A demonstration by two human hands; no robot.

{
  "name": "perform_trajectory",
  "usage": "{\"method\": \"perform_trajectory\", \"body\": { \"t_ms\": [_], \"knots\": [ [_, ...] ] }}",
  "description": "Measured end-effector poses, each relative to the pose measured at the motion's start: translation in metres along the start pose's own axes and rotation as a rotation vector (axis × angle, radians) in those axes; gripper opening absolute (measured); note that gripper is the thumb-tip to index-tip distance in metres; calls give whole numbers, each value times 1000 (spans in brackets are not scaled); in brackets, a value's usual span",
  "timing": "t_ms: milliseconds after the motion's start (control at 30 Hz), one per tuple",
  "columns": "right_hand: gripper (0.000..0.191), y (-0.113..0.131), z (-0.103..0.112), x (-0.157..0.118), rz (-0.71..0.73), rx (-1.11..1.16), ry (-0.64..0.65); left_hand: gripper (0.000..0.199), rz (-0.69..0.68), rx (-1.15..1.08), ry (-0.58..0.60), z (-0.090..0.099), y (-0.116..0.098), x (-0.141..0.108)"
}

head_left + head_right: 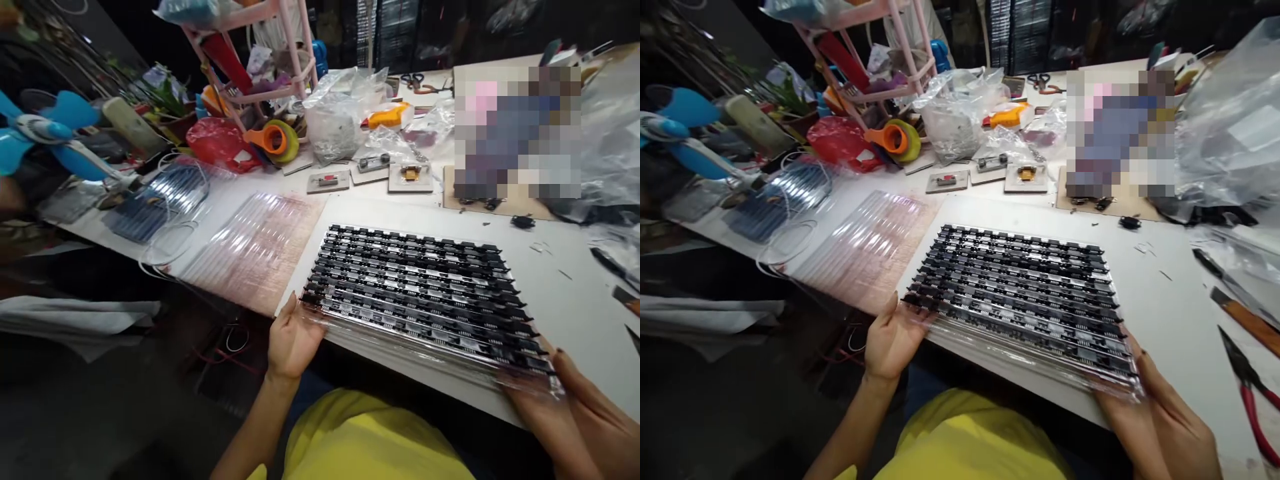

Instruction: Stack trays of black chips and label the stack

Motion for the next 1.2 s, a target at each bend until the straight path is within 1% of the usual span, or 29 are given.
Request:
{"method": "perform_trajectory", "body": {
  "t_ms": [133,300,433,567,767,900,1000,1200],
  "knots": [
    [39,0,0,-4,31,-12,45,43,-3,5,-3,2,-1,-1],
    [35,-2,-3,-3,-2,-12,15,43,85,83,60,2,0,-3],
    [32,-5,-6,-4,3,-23,21,43,99,91,86,1,-2,-3],
    [34,-7,-6,-6,15,-8,95,45,97,92,67,2,-3,-2],
    [28,-8,-8,-4,25,65,232,45,84,115,39,2,-4,0],
    [23,-10,-12,-1,20,130,292,44,81,84,79,0,-5,1],
    [23,-9,-16,0,43,183,339,44,108,56,117,0,-4,4],
    [25,-5,-20,0,78,191,431,41,87,29,128,1,-4,8]
  ]
}}
Point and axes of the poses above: each hand's wrist, its own x-axis towards the middle knuckle, its own z-axis out of the back of the hand, y = z × x, the point moved 6 cm from there along x, towards the middle knuckle, and after that the axes turned 10 degrees about -x, right-handed, at the moved point
